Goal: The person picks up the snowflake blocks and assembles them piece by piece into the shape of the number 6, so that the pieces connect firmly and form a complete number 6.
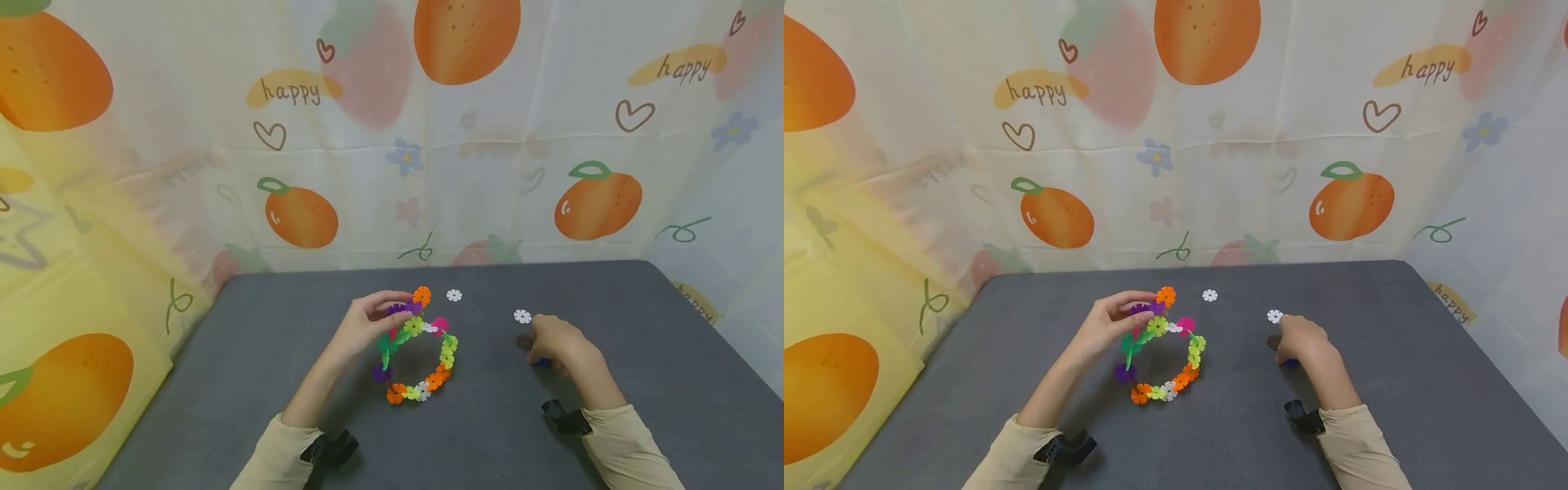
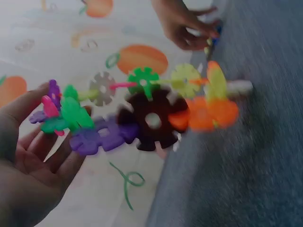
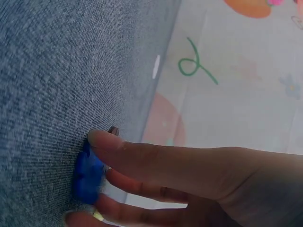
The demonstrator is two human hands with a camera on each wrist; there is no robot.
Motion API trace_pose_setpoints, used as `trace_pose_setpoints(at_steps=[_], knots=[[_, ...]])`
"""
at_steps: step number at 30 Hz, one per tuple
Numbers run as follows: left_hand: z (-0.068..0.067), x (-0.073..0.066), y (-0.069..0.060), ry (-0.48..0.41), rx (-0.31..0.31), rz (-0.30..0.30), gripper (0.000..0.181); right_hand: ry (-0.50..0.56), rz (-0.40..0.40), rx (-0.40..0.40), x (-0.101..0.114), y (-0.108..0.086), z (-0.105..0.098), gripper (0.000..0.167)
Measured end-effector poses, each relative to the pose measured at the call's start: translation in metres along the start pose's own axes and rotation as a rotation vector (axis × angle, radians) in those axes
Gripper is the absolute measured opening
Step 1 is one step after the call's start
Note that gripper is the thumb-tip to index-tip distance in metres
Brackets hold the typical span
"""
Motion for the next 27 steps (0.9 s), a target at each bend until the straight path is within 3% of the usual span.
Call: trace_pose_setpoints(at_steps=[8, 15, 20, 23, 27], knots=[[-0.009, 0.014, 0.007, -0.073, -0.014, 0.084, 0.034, 0.0, -0.002, -0.021, 0.002, 0.001, 0.0, 0.016], [-0.009, 0.014, 0.008, -0.139, -0.048, 0.067, 0.035, 0.037, -0.132, -0.197, 0.02, -0.003, -0.013, 0.013], [-0.007, 0.01, 0.005, -0.262, -0.067, -0.003, 0.04, 0.395, -0.286, -0.204, 0.044, -0.005, -0.022, 0.014], [-0.003, 0.004, 0.002, -0.363, -0.081, -0.061, 0.041, 0.671, -0.374, -0.091, 0.06, -0.01, -0.024, 0.018], [0.005, -0.007, -0.003, -0.436, -0.073, -0.096, 0.038, 0.894, -0.398, 0.12, 0.077, -0.02, -0.02, 0.019]])
Point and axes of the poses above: each hand's wrist, its own y-axis towards the middle knuckle, its own z-axis out of the palm, x = y × z, the point moved 4 cm from there along y, towards the middle knuckle, and after that the axes turned 10 degrees about -x, right-handed, at the moved point
